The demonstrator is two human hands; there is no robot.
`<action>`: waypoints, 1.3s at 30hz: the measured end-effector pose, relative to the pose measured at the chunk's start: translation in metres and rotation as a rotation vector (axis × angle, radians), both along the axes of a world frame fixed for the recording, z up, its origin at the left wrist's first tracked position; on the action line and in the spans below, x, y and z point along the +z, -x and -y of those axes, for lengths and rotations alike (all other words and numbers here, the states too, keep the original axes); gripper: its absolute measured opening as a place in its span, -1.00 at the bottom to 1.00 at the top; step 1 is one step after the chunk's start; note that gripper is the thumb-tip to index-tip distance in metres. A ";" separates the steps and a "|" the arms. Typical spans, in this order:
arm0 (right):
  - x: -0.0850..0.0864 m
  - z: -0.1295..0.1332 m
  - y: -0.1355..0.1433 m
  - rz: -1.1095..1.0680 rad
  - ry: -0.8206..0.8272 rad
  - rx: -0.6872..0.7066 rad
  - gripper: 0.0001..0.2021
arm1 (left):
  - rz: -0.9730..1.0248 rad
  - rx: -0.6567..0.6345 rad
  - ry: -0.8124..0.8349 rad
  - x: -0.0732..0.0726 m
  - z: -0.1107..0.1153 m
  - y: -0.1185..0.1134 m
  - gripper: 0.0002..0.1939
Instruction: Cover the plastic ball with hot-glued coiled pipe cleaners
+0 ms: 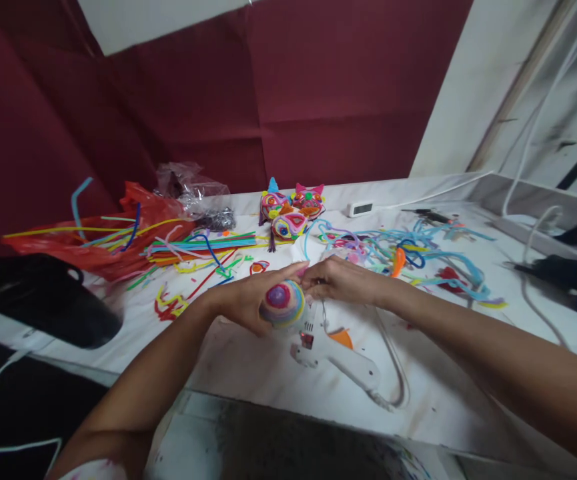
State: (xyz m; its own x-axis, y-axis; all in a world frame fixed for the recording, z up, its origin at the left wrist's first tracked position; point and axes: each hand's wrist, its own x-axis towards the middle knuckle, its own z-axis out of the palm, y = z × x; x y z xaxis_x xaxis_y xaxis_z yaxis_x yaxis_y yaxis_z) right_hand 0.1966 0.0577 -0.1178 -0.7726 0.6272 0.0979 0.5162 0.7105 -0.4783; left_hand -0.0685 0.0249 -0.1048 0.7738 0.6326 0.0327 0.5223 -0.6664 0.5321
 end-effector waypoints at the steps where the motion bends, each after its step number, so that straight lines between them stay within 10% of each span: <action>1: -0.002 0.000 0.003 0.007 -0.023 0.003 -0.88 | -0.013 0.013 -0.007 0.004 0.000 0.001 0.29; 6: -0.009 -0.001 0.018 0.049 -0.164 0.012 -0.80 | -0.046 0.071 -0.003 0.010 -0.002 0.012 0.27; 14: -0.014 -0.004 0.041 0.154 -0.312 0.116 -0.83 | 0.037 0.048 0.066 -0.026 -0.010 0.032 0.20; 39: -0.039 -0.040 0.045 0.224 -0.265 0.211 -0.78 | 0.207 0.050 0.196 -0.051 -0.010 0.045 -0.03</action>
State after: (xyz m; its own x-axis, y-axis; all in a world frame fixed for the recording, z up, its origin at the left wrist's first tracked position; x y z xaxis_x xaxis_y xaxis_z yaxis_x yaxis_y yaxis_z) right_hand 0.1519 0.0981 -0.1567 -0.9022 0.4286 0.0492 0.4168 0.8954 -0.1567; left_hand -0.1136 0.0346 -0.1556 0.7312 0.6795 0.0602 0.4183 -0.5164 0.7472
